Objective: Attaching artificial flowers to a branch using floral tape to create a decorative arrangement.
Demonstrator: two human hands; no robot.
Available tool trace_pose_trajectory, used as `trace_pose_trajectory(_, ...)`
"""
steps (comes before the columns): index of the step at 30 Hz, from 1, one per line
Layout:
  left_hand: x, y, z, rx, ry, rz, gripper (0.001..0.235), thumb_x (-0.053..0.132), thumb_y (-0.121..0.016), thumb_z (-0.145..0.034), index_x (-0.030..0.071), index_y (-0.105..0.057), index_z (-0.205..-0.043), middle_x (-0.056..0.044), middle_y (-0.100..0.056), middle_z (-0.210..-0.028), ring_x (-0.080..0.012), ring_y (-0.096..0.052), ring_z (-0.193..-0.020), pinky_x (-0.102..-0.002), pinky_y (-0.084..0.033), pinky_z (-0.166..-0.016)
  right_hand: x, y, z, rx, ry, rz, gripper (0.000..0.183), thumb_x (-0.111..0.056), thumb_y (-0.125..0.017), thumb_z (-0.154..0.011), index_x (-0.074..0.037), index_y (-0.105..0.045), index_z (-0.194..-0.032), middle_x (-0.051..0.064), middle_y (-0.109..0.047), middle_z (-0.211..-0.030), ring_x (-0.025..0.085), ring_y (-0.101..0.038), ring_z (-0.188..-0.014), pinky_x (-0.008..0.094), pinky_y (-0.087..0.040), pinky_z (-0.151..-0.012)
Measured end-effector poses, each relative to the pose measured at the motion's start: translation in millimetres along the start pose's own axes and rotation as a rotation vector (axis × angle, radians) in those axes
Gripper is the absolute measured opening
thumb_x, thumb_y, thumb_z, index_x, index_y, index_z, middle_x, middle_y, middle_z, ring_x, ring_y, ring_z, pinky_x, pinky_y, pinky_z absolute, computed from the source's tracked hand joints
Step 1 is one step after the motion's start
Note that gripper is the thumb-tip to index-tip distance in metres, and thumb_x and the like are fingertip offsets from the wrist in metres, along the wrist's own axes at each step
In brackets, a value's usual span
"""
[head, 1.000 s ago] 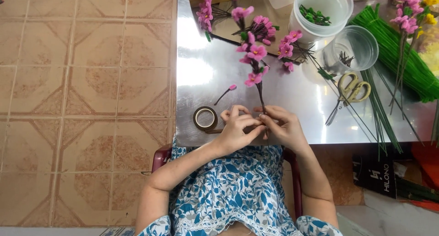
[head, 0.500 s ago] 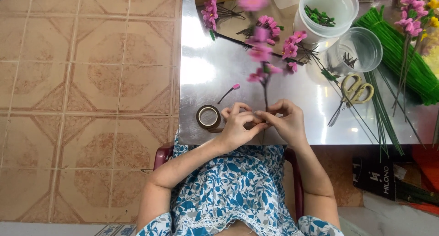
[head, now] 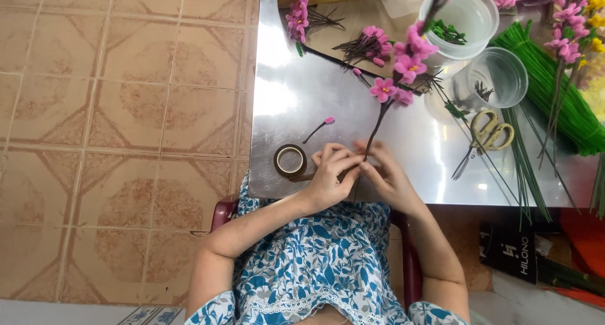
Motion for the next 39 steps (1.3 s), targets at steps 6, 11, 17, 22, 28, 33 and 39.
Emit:
trace_pose_trajectory(6, 2, -6, 1, -0.03, -0.028, -0.075, 0.008, 0.017, -0.088, -0.122, 0.016, -0.095, -0.124, 0.001, -0.078, -0.104, -0.0284, -0.063, -0.135, -0.044, -0.048, -0.126, -37, -1, 2, 0.057, 0.039, 0.009, 0.034, 0.001, -0.078, -0.124, 0.006, -0.09, -0.155, 0.024, -0.091, -0.133, 0.029, -0.091, -0.121, 0.043, -0.078, -0.096)
trace_pose_trajectory(11, 4, 3, -6, -0.009, -0.019, -0.079, 0.008, 0.022, -0.098, -0.113, 0.017, -0.097, -0.119, -0.001, -0.083, -0.095, -0.0265, -0.068, -0.126, -0.039, -0.057, -0.121, -29, 2, 3, 0.185, -0.036, 0.075, 0.029, 0.001, -0.082, -0.123, 0.005, -0.092, -0.15, 0.026, -0.094, -0.138, 0.033, -0.093, -0.122, 0.046, -0.078, -0.095)
trace_pose_trajectory(17, 9, 9, -9, 0.037, -0.015, -0.072, 0.012, 0.026, -0.103, -0.111, 0.015, -0.099, -0.109, 0.001, -0.087, -0.089, -0.0258, -0.073, -0.123, -0.033, -0.06, -0.117, -22, 13, 4, 0.286, -0.122, 0.102, 0.019, -0.001, -0.093, -0.119, 0.007, -0.095, -0.136, 0.026, -0.096, -0.123, 0.034, -0.095, -0.105, 0.045, -0.079, -0.071)
trace_pose_trajectory(22, -3, 5, -8, 0.044, -0.005, -0.086, 0.009, 0.028, -0.102, -0.111, 0.022, -0.1, -0.105, 0.004, -0.089, -0.089, -0.0265, -0.073, -0.128, -0.037, -0.06, -0.121, -7, 15, 2, 0.339, -0.223, 0.011, 0.019, 0.002, -0.099, -0.113, 0.011, -0.095, -0.129, 0.027, -0.095, -0.118, 0.033, -0.094, -0.099, 0.048, -0.08, -0.065)
trace_pose_trajectory(28, 6, 5, -10, 0.058, -0.024, -0.187, 0.006, 0.023, -0.104, -0.106, 0.02, -0.1, -0.103, 0.001, -0.092, -0.095, -0.0294, -0.076, -0.137, -0.039, -0.06, -0.122, 17, 16, -3, 0.382, -0.239, -0.005, 0.019, 0.004, -0.104, -0.107, 0.009, -0.086, -0.114, 0.025, -0.091, -0.097, 0.028, -0.09, -0.069, 0.039, -0.077, -0.056)
trace_pose_trajectory(33, 16, -1, -4, -0.011, -0.017, -0.274, 0.007, 0.018, -0.093, -0.114, 0.013, -0.095, -0.109, -0.005, -0.089, -0.104, -0.0424, -0.064, -0.154, -0.059, -0.045, -0.126, 22, 3, -10, 0.444, -0.202, -0.027, 0.029, -0.001, -0.106, -0.109, 0.004, -0.078, -0.102, 0.019, -0.086, -0.093, 0.018, -0.083, -0.062, 0.03, -0.068, -0.049)
trace_pose_trajectory(39, -8, -3, -3, -0.009, 0.026, -0.156, 0.011, 0.014, -0.088, -0.119, 0.017, -0.096, -0.112, 0.003, -0.087, -0.102, -0.0362, -0.065, -0.153, -0.052, -0.043, -0.132, -8, 2, -10, 0.307, -0.155, -0.117, 0.072, -0.005, -0.094, -0.117, 0.013, -0.055, -0.176, 0.015, -0.076, -0.118, 0.021, -0.081, -0.104, 0.026, -0.063, -0.075)
Point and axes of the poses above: each hand's wrist, its own z-axis away from the middle knuckle, its own y-axis out of the back of the hand, x = y × z, the point moved 6 cm from there along -z, towards the middle knuckle
